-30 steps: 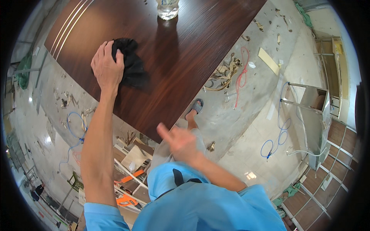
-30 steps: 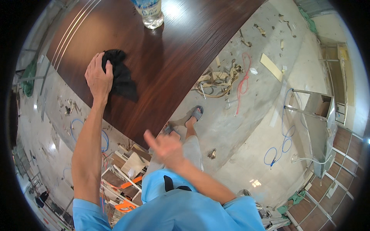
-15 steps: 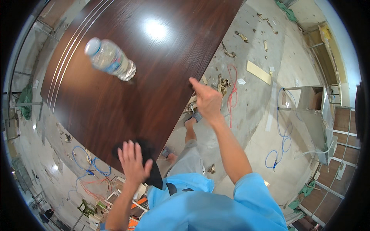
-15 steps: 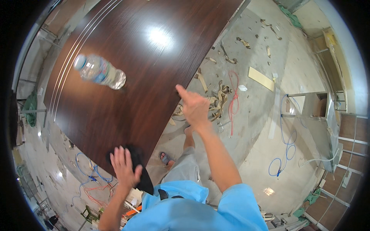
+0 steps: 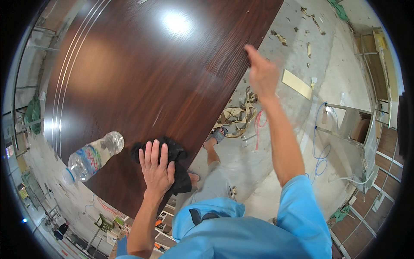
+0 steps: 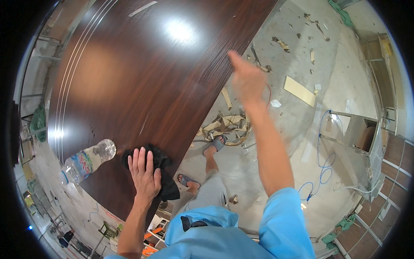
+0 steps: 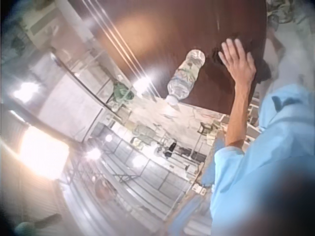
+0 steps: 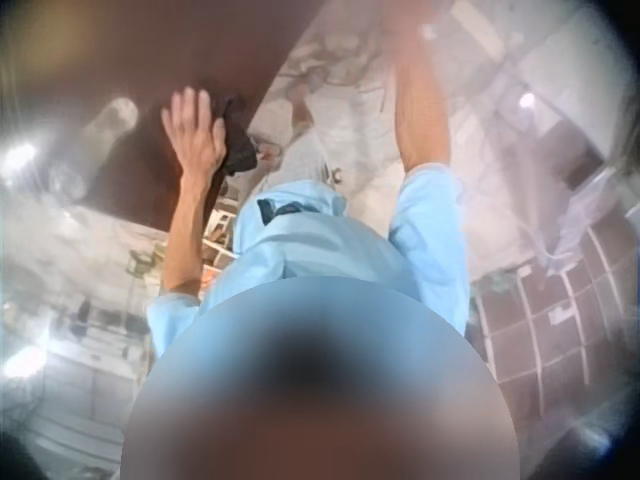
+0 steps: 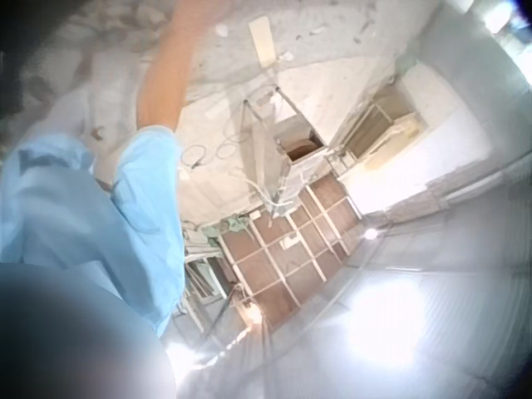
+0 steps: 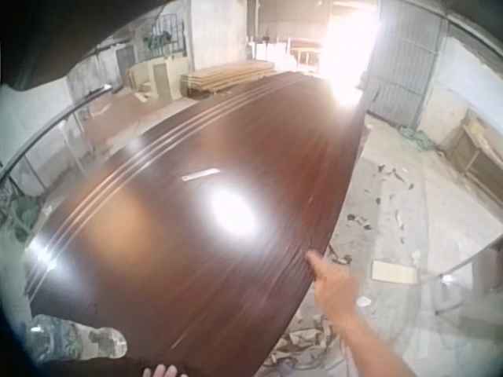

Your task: The person wipes a large dark wooden table with a black cloth, repeatedly applying water from a plastic bottle and using a small metal scraper to remove residue from the surface and inlaid strips. The person moves the bottle and cloth across the table, focusing on different sections and edges.

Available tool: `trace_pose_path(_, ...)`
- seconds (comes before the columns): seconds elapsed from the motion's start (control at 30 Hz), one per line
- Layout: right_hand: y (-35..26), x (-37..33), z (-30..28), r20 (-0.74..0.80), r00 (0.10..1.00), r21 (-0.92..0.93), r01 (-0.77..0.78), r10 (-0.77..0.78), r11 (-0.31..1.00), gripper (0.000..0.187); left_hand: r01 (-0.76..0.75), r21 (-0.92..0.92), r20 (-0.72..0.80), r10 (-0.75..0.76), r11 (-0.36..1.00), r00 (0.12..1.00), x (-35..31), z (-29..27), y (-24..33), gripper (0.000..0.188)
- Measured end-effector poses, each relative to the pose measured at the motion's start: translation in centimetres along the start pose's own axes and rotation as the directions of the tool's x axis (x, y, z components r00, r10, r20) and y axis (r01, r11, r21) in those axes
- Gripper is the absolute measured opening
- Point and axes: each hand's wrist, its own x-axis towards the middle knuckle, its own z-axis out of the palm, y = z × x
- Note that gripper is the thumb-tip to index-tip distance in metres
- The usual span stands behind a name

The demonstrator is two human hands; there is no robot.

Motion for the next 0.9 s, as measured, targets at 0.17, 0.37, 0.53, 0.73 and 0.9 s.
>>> trace_pose_path(0.17,-12.2,-11.8,-4.2,0.334,0.912,0.160,0.196,-0.240,0.968,0.049,0.138,-0.018,-0.148,-0.139,0.990,0.979,6.9,-0.1,0.6,0.053)
trace_pose_path(0.37,-10.9,-10.8,-5.0,0.309,0.916,0.283,0.167,-0.255,0.944,0.051,0.306,0.062,-0.328,-0.270,0.950,0.905,21.7,1.8,-0.8,0.054)
trace_pose_path(0.53,5.0,3.8,-2.0,0.133,0.988,0.123,0.060,-0.077,0.991,0.052,0.301,0.113,-0.306,-0.255,0.947,0.917,24.3,1.7,-0.6,0.057)
trace_pose_path(0.73,14.4,18.5,-1.7,0.072,0.997,-0.020,-0.019,0.020,1.000,0.043,0.340,0.140,-0.267,-0.295,0.930,0.917,24.3,1.2,-0.5,0.061)
trace_pose_path(0.9,15.0,17.9,0.4,-0.018,0.997,-0.059,-0.080,0.079,0.995,0.037,0.335,0.159,-0.258,-0.288,0.929,0.922,24.5,1.2,-0.5,0.061)
